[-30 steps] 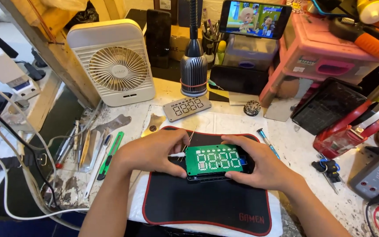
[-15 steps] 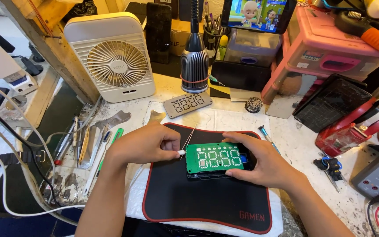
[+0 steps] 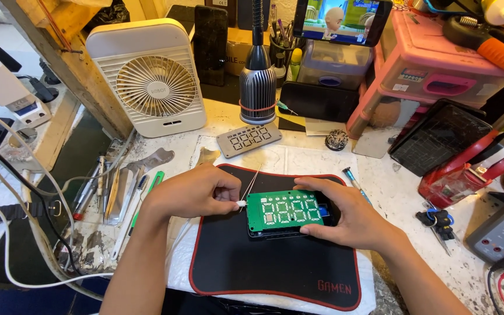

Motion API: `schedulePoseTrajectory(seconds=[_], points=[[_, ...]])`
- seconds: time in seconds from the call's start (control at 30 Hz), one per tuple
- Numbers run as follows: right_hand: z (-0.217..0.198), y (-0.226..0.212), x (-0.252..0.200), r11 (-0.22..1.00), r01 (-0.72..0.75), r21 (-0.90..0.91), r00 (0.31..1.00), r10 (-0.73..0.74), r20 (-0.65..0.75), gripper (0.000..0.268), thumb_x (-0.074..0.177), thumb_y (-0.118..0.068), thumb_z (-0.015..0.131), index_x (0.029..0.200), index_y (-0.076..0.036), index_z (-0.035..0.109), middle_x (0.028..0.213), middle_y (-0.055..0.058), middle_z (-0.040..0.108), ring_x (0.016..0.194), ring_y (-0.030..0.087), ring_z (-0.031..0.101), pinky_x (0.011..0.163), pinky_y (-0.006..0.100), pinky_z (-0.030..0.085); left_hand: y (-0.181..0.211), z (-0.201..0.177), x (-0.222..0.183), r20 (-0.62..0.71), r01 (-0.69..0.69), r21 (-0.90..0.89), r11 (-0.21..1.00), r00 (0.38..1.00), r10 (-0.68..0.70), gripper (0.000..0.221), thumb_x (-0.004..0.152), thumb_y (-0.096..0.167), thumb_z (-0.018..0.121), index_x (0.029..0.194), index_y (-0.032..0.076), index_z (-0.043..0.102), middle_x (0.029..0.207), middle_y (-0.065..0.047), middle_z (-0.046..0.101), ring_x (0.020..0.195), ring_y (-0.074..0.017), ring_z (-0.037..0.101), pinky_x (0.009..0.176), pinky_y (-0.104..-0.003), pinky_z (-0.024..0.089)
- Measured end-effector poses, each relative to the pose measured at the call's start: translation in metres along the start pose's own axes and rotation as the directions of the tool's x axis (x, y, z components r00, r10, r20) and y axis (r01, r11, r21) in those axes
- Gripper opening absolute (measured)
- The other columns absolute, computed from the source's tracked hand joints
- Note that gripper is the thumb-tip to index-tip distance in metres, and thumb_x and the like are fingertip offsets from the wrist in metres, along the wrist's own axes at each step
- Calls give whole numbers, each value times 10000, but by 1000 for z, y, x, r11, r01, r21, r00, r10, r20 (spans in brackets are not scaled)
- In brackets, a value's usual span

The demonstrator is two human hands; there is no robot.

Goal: Assembling and testing a digital clock by connecting the display board and checking circuits with a multimeter.

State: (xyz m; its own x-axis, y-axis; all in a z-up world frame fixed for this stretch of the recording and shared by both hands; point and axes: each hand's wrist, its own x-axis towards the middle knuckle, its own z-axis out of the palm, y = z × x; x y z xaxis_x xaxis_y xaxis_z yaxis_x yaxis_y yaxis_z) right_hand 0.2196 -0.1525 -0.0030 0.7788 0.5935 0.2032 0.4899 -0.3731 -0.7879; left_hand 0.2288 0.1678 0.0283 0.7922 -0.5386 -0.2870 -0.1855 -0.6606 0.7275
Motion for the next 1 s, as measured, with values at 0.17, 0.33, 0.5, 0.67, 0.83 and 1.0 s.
schedulePoseTrajectory(seconds=[0.17,0.33,0.5,0.67,0.83,1.0], points=[[0,0,1,1000,7,-5,1000,-7,-6,799,680,-167,933,1387,-29,587,1214,215,752,1166,429,696,968,564,536,8,-2,-2,-18,19,5,1000,1000,-19,87,816,133,737,843,63,783,658,-92,720,701,-189,675,643,-330,582],[4,9,0,1000,-12,13,998,13,-57,714,780,-277,846,1419,-93,587,1167,161,778,1146,361,720,978,525,530,14,-2,-1,-105,-80,-16,997,991,78,715,677,350,903,1255,-7,681,1051,-197,737,989,-294,715,868,-423,606],[10,19,4,991,-59,117,995,68,-76,668,835,-330,770,1430,-95,576,1110,164,799,1093,334,746,973,525,528,17,5,-1,-72,-174,-141,975,984,165,757,717,388,871,1339,27,633,1074,-200,731,995,-268,699,888,-411,604],[14,29,11,983,-111,145,986,127,-104,595,936,-431,614,1442,-123,558,1045,117,809,1020,276,754,943,475,537,16,10,10,-104,-144,-168,975,986,128,556,820,396,799,1255,63,704,951,-184,762,900,-250,733,821,-375,626],[12,26,12,923,-187,336,969,229,-90,522,1047,-419,399,1442,-126,573,954,64,813,939,153,719,955,396,534,13,10,14,-137,-76,-158,984,989,55,347,929,315,662,1193,109,752,766,-127,777,772,-230,721,770,-383,604],[14,42,11,910,-183,372,967,234,-96,462,1086,-328,360,1378,-98,634,913,93,804,929,136,687,946,373,528,11,10,19,-145,-53,-183,982,989,27,339,1015,337,513,1103,145,779,670,-73,769,715,-190,706,765,-337,571]])
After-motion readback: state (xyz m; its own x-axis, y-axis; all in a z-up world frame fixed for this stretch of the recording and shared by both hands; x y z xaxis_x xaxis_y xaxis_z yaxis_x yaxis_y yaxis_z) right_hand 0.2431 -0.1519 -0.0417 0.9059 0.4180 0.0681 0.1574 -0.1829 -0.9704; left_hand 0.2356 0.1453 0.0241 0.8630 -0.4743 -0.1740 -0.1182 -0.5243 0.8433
